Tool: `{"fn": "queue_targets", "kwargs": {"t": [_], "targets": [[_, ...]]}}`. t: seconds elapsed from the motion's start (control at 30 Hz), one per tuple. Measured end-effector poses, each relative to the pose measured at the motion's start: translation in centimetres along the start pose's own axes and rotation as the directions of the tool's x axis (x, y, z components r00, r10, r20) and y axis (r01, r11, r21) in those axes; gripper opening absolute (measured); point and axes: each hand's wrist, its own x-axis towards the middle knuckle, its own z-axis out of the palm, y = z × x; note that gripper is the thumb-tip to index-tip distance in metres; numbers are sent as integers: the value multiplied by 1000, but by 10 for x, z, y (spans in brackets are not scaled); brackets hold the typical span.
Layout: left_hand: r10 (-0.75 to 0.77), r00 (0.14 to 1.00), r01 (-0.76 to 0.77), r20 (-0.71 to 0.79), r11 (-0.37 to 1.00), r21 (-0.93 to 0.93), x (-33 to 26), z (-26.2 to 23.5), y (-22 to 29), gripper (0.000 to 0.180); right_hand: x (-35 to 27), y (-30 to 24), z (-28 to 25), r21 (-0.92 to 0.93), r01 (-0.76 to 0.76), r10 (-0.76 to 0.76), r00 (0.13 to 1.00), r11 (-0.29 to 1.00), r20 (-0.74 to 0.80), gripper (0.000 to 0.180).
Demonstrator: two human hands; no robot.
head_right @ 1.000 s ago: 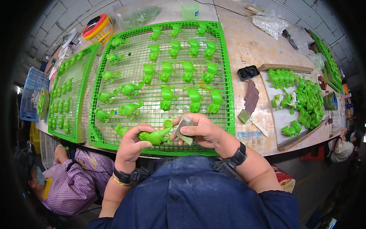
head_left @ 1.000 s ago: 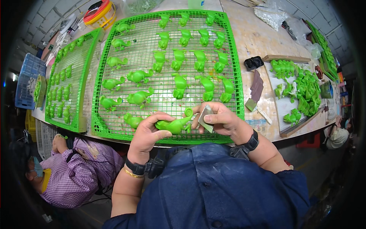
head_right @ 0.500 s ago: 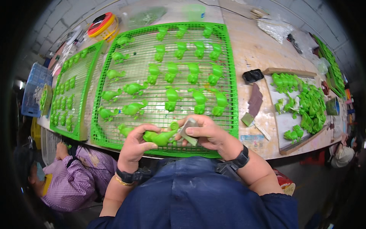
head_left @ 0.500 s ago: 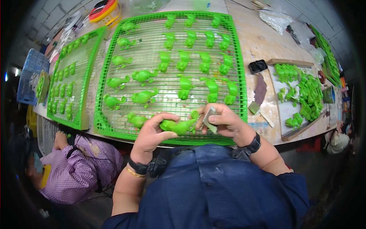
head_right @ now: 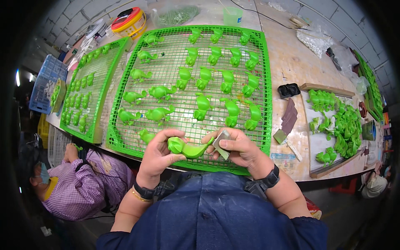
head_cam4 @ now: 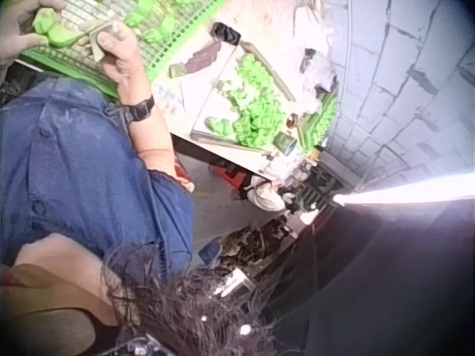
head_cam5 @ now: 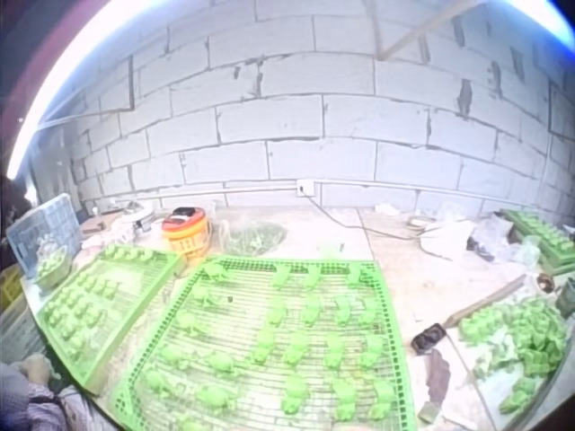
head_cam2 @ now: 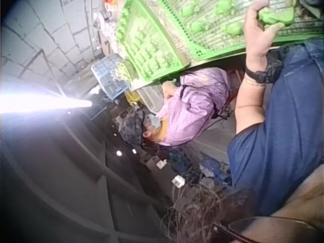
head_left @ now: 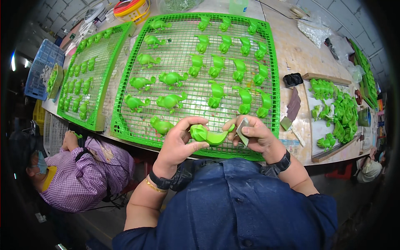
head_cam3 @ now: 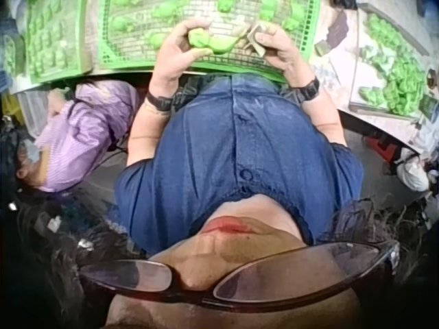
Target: Using a small tool to scrape and clean plastic dinosaur figurines in a manufacturing setting.
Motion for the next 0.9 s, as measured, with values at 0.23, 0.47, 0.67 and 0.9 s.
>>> {"fn": "queue_targets", "kwargs": {"t": [0.23,0.47,0.67,0.9], "targets": [[15,1000,-15,-9,998,56,-3,-1,-3,48,0,2,0,-7,4,-4,1000,1000,-2,42],[-17,1000,16,13,997,74,-3,-1,-5,53,-4,0,-1,-9,12,-12,1000,1000,0,37],[168,986,-156,-13,939,307,-1,1,-4,66,-4,-12,5,-173,138,-126,989,975,78,16],[178,984,-164,-17,937,310,-1,3,-7,67,-8,-21,13,-309,201,-177,979,930,102,15]]}}
